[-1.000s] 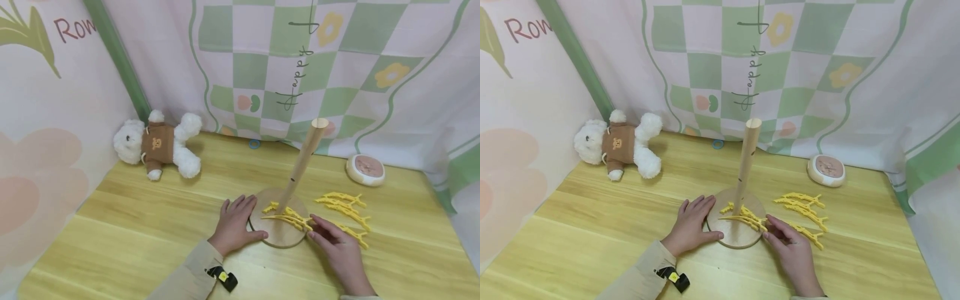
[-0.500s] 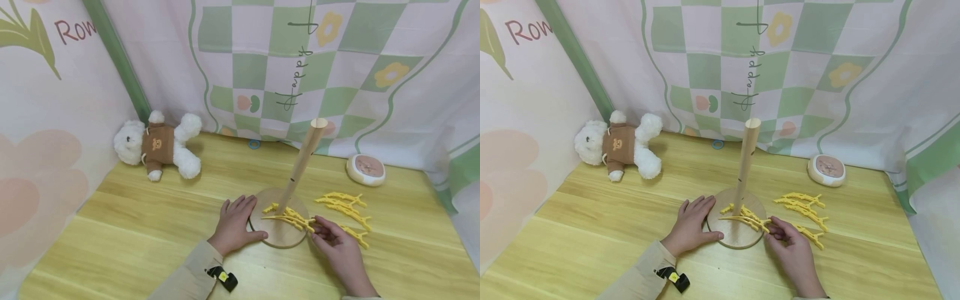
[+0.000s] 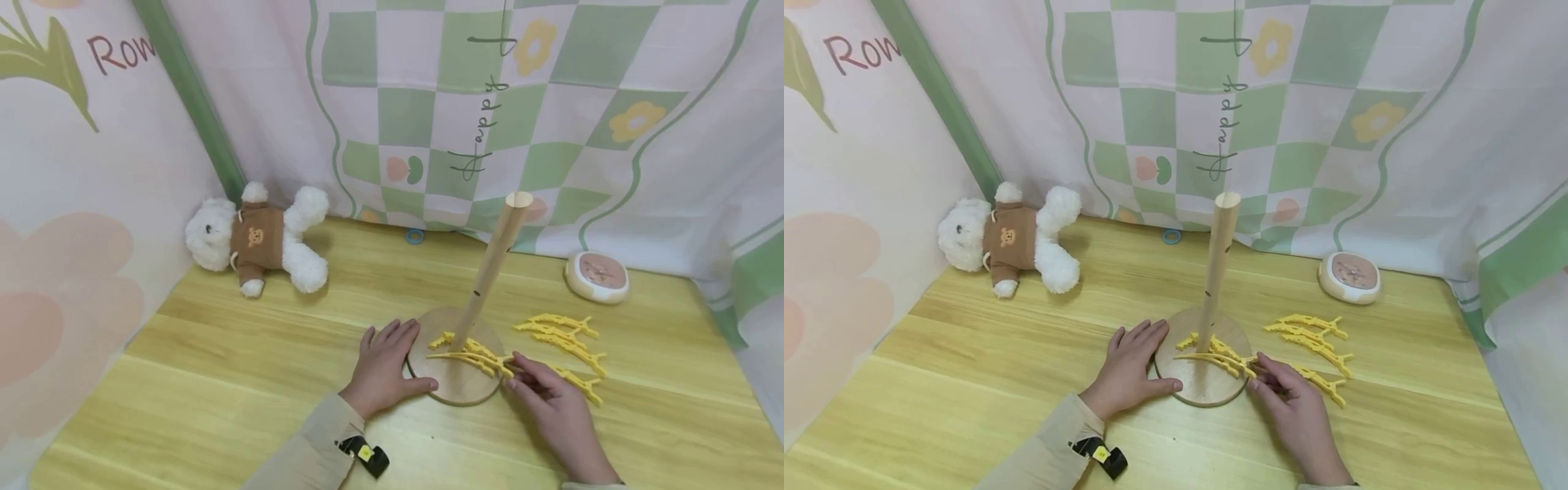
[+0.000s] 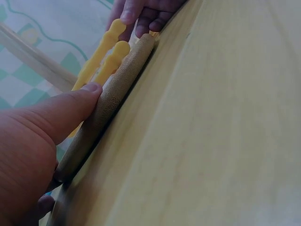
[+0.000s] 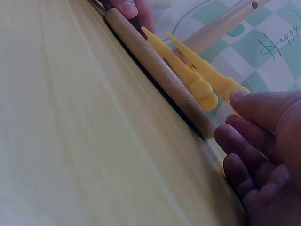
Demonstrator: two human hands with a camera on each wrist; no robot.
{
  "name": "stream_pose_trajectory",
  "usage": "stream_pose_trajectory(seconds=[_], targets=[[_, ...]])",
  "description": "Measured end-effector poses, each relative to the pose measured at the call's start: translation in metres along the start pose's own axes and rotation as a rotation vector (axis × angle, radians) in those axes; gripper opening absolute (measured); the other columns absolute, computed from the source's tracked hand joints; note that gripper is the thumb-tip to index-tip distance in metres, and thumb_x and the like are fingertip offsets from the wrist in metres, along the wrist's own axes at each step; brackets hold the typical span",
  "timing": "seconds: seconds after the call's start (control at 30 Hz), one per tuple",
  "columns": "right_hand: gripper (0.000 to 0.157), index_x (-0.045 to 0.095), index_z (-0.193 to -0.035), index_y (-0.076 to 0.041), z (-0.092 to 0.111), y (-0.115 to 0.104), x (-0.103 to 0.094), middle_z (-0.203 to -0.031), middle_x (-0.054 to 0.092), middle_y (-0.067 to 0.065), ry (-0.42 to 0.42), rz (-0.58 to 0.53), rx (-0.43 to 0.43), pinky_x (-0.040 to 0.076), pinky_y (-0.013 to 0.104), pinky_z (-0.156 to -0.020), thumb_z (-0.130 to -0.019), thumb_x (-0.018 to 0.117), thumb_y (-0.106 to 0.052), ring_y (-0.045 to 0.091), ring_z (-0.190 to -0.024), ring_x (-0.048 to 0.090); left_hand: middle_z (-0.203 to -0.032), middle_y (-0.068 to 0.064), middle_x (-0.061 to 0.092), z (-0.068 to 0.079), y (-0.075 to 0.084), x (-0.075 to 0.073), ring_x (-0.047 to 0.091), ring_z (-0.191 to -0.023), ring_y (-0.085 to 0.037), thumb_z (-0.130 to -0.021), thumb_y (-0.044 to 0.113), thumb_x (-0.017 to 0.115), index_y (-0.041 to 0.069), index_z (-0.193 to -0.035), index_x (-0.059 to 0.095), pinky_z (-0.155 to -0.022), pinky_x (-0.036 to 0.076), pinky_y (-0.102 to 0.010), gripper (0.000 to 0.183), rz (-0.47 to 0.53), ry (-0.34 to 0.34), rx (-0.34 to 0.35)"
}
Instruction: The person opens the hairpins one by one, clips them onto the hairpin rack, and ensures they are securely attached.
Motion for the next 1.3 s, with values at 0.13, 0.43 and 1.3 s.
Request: stream_pose_trajectory(seconds=[0.13, 0.43, 1.3], targets=[[0.043, 0.067, -0.129, -0.003, -0.0022, -0.0020, -0.0004, -0.114, 0.073, 0.014, 0.004, 0.003, -0.011, 0.053, 0.012, -0.075, -0.087, 0.075, 0.002, -0.002, -0.088, 0.066, -0.162, -0.003, 0.033, -0.0011, 0.0009, -0.0011, 0.024, -0.150, -0.029, -0.080, 0.066, 0.072, 0.014, -0.158, 0.033, -0.119, 0.008, -0.061, 0.102, 0.003, 0.007, 0.005], [0.043, 0.068, -0.129, -0.005, -0.0022, -0.0017, 0.0000, -0.114, 0.073, 0.013, 0.010, 0.026, 0.010, 0.053, 0.012, -0.074, -0.086, 0.076, -0.001, -0.003, -0.087, 0.065, -0.162, -0.002, 0.033, -0.0008, -0.0002, 0.0006, 0.025, -0.150, -0.029, -0.080, 0.067, 0.071, 0.014, -0.158, 0.032, -0.119, 0.010, -0.061, 0.102, -0.012, 0.006, 0.010], [0.041, 0.068, -0.129, -0.008, -0.0016, -0.0004, 0.0043, -0.117, 0.073, 0.010, -0.013, 0.061, 0.056, 0.052, 0.011, -0.074, -0.089, 0.076, -0.007, -0.003, -0.087, 0.065, -0.162, -0.001, 0.032, 0.0007, -0.0008, 0.0025, 0.025, -0.150, -0.028, -0.079, 0.069, 0.070, 0.014, -0.158, 0.032, -0.119, 0.010, -0.061, 0.103, -0.024, 0.008, 0.014]])
Point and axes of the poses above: each hand's wrist, its own z-axis away from the middle knuckle, its own x-axis out of the palm, y = z × x, the point moved 9 cm from there along -z, towards the middle knuckle
